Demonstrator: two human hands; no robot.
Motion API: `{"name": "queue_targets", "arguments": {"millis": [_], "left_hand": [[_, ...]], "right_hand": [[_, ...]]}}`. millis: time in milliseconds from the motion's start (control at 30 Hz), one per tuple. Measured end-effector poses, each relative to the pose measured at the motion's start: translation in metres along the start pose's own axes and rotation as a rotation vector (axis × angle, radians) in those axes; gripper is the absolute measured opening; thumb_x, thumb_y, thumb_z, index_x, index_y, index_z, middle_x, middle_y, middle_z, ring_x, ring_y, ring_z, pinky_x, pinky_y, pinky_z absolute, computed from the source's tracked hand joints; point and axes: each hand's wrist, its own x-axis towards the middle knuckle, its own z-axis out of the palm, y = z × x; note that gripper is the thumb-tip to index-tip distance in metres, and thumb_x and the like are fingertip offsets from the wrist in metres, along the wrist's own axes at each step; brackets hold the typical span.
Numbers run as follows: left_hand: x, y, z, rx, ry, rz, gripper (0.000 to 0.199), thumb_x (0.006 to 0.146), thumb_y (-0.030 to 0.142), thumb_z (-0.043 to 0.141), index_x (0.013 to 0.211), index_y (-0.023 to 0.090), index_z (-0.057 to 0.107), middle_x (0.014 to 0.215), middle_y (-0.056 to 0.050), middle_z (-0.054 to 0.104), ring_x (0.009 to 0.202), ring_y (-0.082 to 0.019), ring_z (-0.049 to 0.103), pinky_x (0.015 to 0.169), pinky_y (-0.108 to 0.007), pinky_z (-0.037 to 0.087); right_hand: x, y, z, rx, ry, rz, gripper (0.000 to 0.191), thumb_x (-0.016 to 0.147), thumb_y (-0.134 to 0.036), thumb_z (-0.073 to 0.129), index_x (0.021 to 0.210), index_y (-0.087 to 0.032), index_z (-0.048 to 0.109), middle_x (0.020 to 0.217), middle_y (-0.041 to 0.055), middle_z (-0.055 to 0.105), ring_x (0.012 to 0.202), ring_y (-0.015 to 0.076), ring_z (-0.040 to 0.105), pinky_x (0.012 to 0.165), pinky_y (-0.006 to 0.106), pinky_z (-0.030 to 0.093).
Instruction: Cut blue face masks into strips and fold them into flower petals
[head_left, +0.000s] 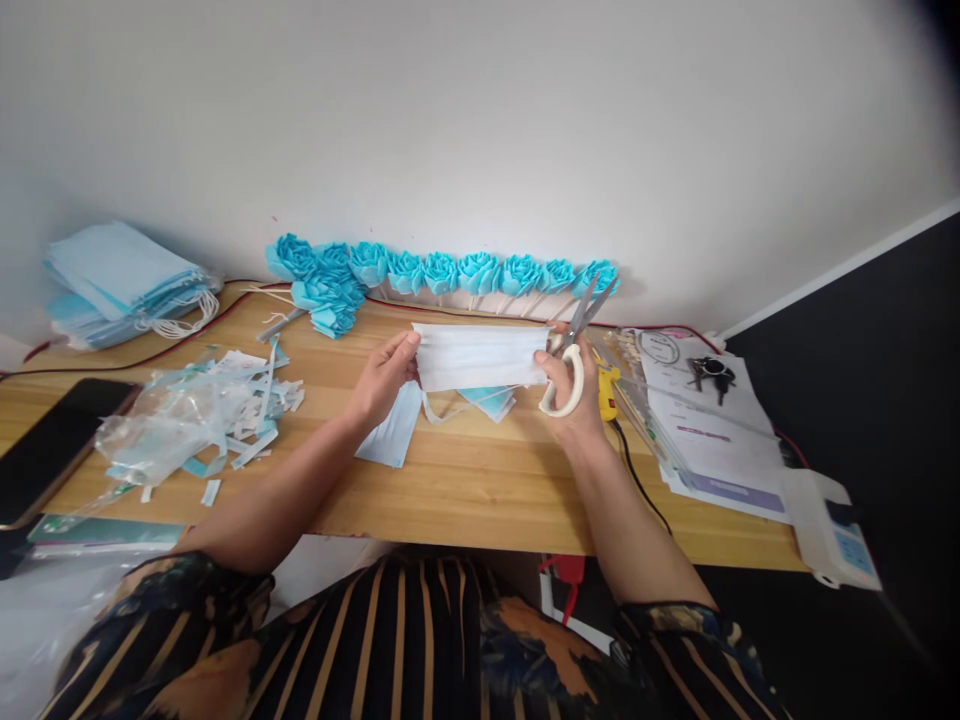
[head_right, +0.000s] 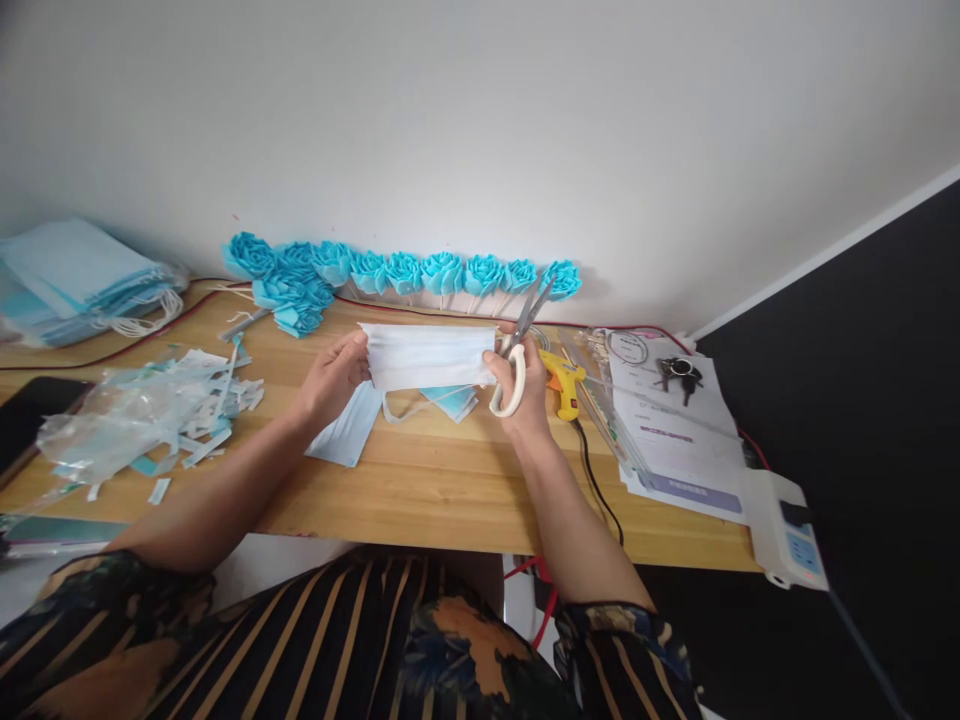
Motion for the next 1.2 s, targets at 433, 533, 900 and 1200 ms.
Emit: {"name": "queue_targets", "arguments": {"millis": [433,533,900,1200], "left_hand": [[0.002,-0.001,0.003,0.035,0.003,0.024,0.048,0.073,0.047,0.082,0.108,0.016,0.073,0.101,-0.009,0.077,0.087,-0.022,0.07,0.076,-0.03,0.053],[0.0,0.003,0.003,-0.039,-0.029,-0.004,0.056,0.076,0.049,0.08,0.122,0.02,0.068,0.107,-0.009,0.076,0.081,-0.02,0.069,0.067,-0.027,0.052],[-0.023,-0.012,0.014,0.126,-0.444,-0.029,0.067,0.068,0.047,0.086,0.127,0.022,0.065,0.133,-0.016,0.065,0.119,-0.034,0.064,0.103,-0.048,0.05],[-0.027,-0.005,0.014,0.545,-0.412,0.116,0.061,0.07,0.046,0.083,0.123,0.02,0.069,0.129,-0.017,0.069,0.124,-0.037,0.062,0.11,-0.05,0.044]], "right_hand": [[-0.001,0.0,0.004,0.108,0.0,0.043,0.036,0.071,-0.031,0.072,0.106,-0.024,0.065,0.083,-0.0018,0.058,0.074,0.015,0.052,0.066,0.027,0.045],[-0.001,0.001,0.003,0.106,0.002,0.084,0.036,0.073,-0.033,0.071,0.106,-0.024,0.065,0.081,-0.0027,0.057,0.07,0.014,0.051,0.064,0.027,0.044],[-0.008,0.013,0.016,0.272,0.02,0.211,0.042,0.074,-0.038,0.068,0.114,-0.026,0.06,0.093,-0.0001,0.063,0.078,0.0179,0.061,0.063,0.028,0.049],[-0.012,0.003,0.021,0.436,0.034,0.266,0.044,0.073,-0.039,0.07,0.113,-0.026,0.061,0.094,0.0004,0.066,0.082,0.0211,0.066,0.066,0.032,0.053]]}}
